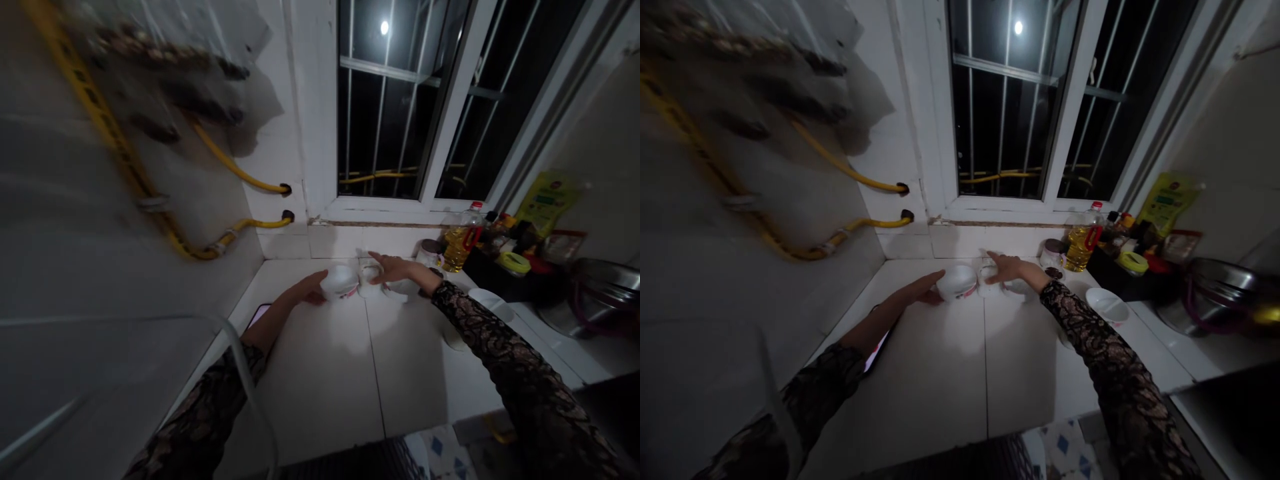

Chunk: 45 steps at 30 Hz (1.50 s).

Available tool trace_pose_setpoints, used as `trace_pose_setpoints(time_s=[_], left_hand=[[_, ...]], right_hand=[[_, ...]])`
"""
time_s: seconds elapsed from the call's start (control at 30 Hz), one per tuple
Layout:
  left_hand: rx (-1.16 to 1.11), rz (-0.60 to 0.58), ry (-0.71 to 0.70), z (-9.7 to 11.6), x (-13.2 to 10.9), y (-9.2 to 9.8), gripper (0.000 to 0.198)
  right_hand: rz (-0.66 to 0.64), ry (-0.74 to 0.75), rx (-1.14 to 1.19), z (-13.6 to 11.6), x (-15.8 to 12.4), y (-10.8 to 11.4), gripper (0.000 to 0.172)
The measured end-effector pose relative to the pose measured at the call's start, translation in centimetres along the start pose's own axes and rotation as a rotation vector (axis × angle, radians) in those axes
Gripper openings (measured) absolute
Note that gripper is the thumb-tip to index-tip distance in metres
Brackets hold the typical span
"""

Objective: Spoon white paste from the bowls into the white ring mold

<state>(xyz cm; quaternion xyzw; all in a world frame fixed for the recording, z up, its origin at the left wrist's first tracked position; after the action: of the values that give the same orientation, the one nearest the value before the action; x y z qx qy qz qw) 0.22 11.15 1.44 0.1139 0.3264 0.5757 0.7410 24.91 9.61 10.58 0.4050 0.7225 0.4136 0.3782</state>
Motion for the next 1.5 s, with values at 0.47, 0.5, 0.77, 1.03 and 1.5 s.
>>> trace_pose_setpoints(time_s=[0.47,0.5,0.77,1.03,1.5], left_hand=[[0.187,0.497,-0.496,2.0,-9.1,-0.3,0.041],[0.142,0.503,-0.559,1.8,-9.8,-1.2,0.044],[0.088,0.539,-0.746,0.2,-11.8,-8.2,0.045],[0.092,0.515,-0.812,-0.6,-11.0,-11.0,0.039],[0.349,0.485,-0.987,-0.6,-11.8,-12.3,0.030]], right_hand=[[1.126,0.077,0.764,13.5,-23.8,-0.2,0.059],[1.178,0.043,0.824,14.4,-25.1,-2.3,0.062],[0.954,-0.098,1.022,14.2,-24.5,-13.1,0.108],[1.126,-0.167,0.980,12.4,-20.4,-12.9,0.123],[1.016,-0.185,0.894,4.0,-17.4,-14.8,0.109]])
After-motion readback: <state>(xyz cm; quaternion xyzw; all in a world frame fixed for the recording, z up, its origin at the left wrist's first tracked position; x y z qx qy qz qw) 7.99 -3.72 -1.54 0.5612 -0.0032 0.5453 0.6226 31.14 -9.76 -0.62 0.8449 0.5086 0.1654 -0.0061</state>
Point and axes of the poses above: each hand's wrist, its own x-axis towards the middle knuckle, its own y-axis out of the back of the hand, z = x × y, the point moved 2 cm from there along x, towards the middle knuckle, and after that the axes turned 15 degrees about x, right-handed, at the moved point
